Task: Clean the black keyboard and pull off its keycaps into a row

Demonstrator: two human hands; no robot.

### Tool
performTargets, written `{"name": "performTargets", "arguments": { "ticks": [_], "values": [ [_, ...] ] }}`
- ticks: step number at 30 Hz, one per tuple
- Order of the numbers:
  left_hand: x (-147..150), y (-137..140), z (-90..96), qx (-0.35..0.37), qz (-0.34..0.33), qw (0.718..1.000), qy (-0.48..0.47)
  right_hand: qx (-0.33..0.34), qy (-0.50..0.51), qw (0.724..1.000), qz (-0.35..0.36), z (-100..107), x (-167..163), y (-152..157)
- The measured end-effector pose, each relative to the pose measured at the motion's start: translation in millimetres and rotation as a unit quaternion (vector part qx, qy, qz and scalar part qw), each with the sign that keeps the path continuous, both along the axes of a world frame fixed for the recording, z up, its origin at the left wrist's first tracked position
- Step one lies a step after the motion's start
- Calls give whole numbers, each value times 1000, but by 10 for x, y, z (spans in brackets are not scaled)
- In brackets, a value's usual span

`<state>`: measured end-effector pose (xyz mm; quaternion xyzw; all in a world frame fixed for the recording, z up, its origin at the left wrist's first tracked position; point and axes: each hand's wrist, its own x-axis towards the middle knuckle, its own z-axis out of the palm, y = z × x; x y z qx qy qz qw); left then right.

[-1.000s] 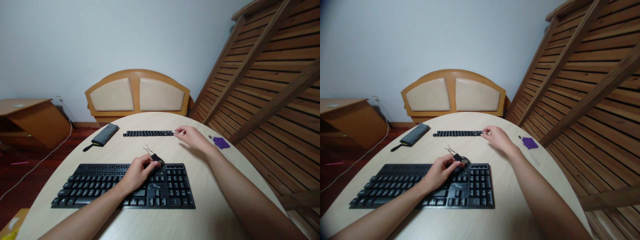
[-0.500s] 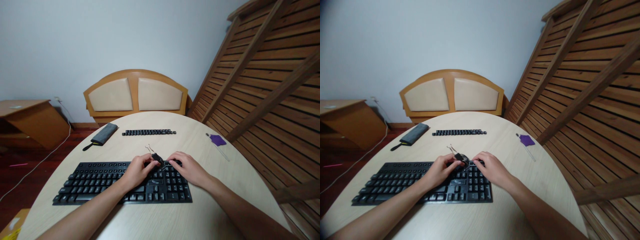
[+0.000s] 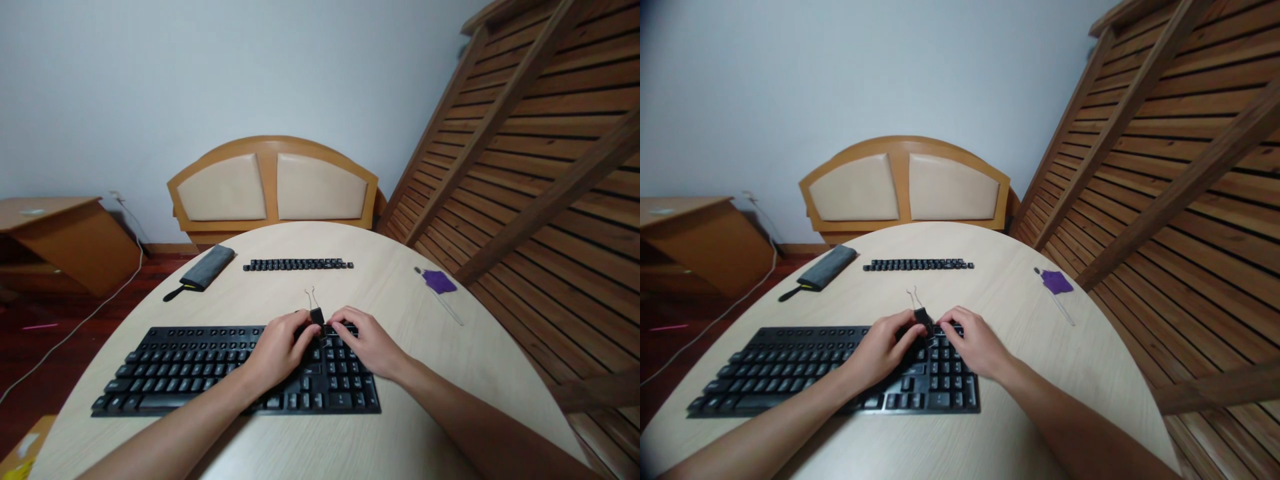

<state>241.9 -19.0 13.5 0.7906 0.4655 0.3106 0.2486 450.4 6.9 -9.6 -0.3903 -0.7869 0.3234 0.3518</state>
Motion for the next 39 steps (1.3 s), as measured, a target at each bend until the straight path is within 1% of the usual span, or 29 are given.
{"name": "performTargets", "arguments": {
  "ticks": [2,5,9,14,20,22,26,28,32,36,39],
  "values": [
    [-8,8,-21,6,-13,1000,-8,0,1,1000,0,-9,1,1],
    [-11,7,-29,20,-34,999,15,4,-1,1000,1,-10,-1,2],
    [-7,-11,-35,27,-54,998,32,39,-18,999,1,32,1,-20],
    [-13,-22,-65,21,-9,999,35,93,-49,994,19,92,29,-82],
    [-22,-8,-54,-15,-2,1000,0,104,-87,991,17,106,44,-138],
    [-24,-15,-50,1,-12,1000,8,99,-91,991,18,106,41,-143],
    [-19,-47,-59,65,-69,994,60,91,-82,992,24,95,39,-140],
    [-14,-56,-65,69,-71,993,62,90,-76,993,25,89,39,-140],
    [-4,-47,-54,19,-27,999,20,77,-73,994,21,81,27,-147],
    [-3,-12,-32,-25,-24,999,-24,61,-62,996,10,66,7,-149],
    [-12,26,-45,-70,-19,994,-76,60,-56,997,10,52,1,-149]
  ]
}}
